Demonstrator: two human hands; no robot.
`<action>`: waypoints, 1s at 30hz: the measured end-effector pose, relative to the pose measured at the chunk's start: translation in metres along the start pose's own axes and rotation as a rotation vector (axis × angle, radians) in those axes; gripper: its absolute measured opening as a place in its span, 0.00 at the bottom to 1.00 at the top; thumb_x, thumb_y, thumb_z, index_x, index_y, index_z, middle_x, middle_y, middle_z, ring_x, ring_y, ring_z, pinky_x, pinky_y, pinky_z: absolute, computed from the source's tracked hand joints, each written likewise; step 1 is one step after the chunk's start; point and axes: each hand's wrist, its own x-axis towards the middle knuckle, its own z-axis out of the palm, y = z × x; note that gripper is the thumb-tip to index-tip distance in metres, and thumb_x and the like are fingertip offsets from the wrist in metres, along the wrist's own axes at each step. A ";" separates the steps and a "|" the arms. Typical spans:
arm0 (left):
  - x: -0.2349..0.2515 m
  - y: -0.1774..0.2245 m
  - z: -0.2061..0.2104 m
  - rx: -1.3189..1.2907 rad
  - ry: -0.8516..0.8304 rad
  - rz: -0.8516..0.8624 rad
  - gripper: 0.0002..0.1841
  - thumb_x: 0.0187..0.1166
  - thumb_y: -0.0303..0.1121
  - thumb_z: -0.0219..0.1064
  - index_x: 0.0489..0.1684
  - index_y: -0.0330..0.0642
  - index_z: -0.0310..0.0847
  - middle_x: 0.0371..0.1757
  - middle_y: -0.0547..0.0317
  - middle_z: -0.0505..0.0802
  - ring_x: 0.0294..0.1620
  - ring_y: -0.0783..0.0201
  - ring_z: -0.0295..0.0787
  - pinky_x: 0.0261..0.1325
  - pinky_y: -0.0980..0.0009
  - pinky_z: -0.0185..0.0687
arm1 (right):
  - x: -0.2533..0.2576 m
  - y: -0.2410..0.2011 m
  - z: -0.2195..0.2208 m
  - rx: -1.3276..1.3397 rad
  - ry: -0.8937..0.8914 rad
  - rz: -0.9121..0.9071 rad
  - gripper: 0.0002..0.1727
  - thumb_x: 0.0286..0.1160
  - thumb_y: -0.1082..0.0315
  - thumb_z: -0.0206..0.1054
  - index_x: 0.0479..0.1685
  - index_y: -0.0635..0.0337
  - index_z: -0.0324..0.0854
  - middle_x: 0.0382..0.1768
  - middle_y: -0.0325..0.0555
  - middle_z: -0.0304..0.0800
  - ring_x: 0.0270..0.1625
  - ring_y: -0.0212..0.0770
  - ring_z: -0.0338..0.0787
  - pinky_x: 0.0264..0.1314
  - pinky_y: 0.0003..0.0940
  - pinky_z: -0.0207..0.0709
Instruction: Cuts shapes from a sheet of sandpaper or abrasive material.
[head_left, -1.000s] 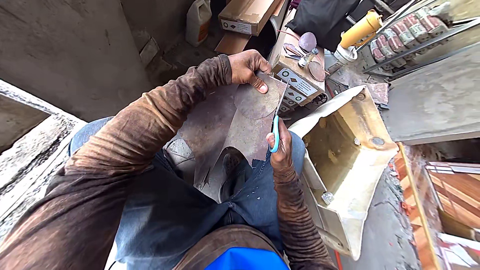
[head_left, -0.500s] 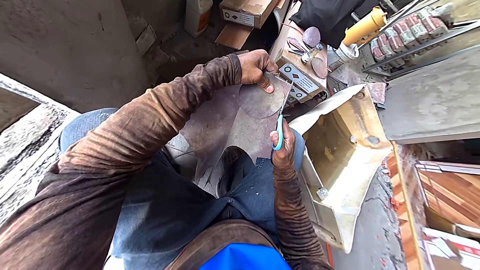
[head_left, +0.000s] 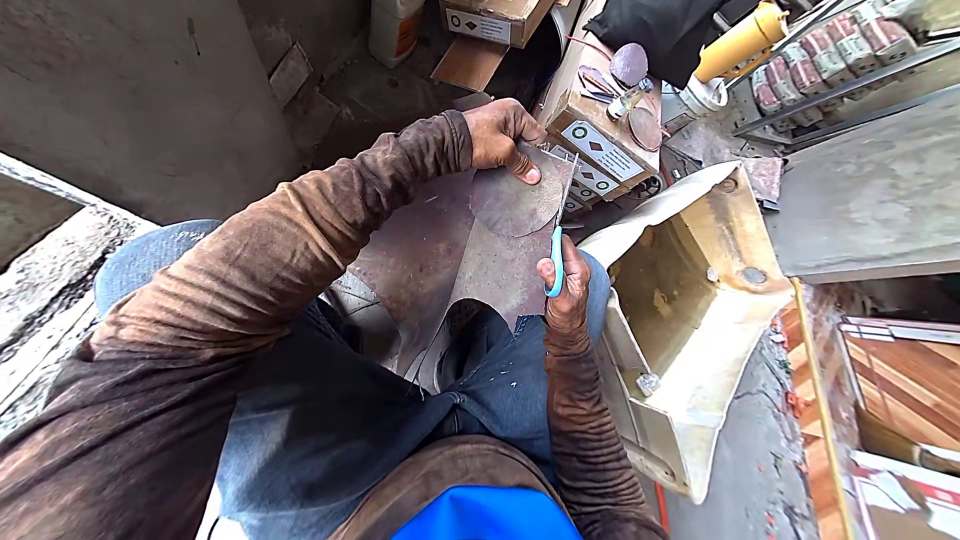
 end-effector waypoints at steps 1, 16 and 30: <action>0.001 0.000 0.001 0.003 -0.008 0.000 0.11 0.68 0.32 0.81 0.23 0.42 0.84 0.22 0.64 0.87 0.24 0.75 0.80 0.30 0.75 0.75 | 0.002 0.000 -0.002 -0.027 -0.011 -0.001 0.28 0.76 0.40 0.69 0.55 0.56 0.83 0.34 0.27 0.87 0.36 0.19 0.85 0.41 0.19 0.81; 0.001 -0.004 0.011 -0.054 -0.050 0.040 0.09 0.68 0.31 0.81 0.24 0.42 0.85 0.23 0.64 0.89 0.24 0.76 0.82 0.30 0.77 0.77 | -0.003 0.002 -0.008 0.021 -0.008 0.031 0.25 0.71 0.46 0.75 0.52 0.59 0.85 0.27 0.32 0.87 0.28 0.24 0.84 0.33 0.22 0.80; -0.004 0.005 0.016 -0.008 -0.054 0.094 0.12 0.69 0.33 0.80 0.21 0.44 0.82 0.20 0.67 0.85 0.21 0.77 0.78 0.27 0.78 0.72 | -0.006 -0.010 -0.008 0.117 -0.040 0.026 0.29 0.67 0.33 0.73 0.49 0.49 0.85 0.29 0.23 0.84 0.31 0.18 0.82 0.37 0.19 0.79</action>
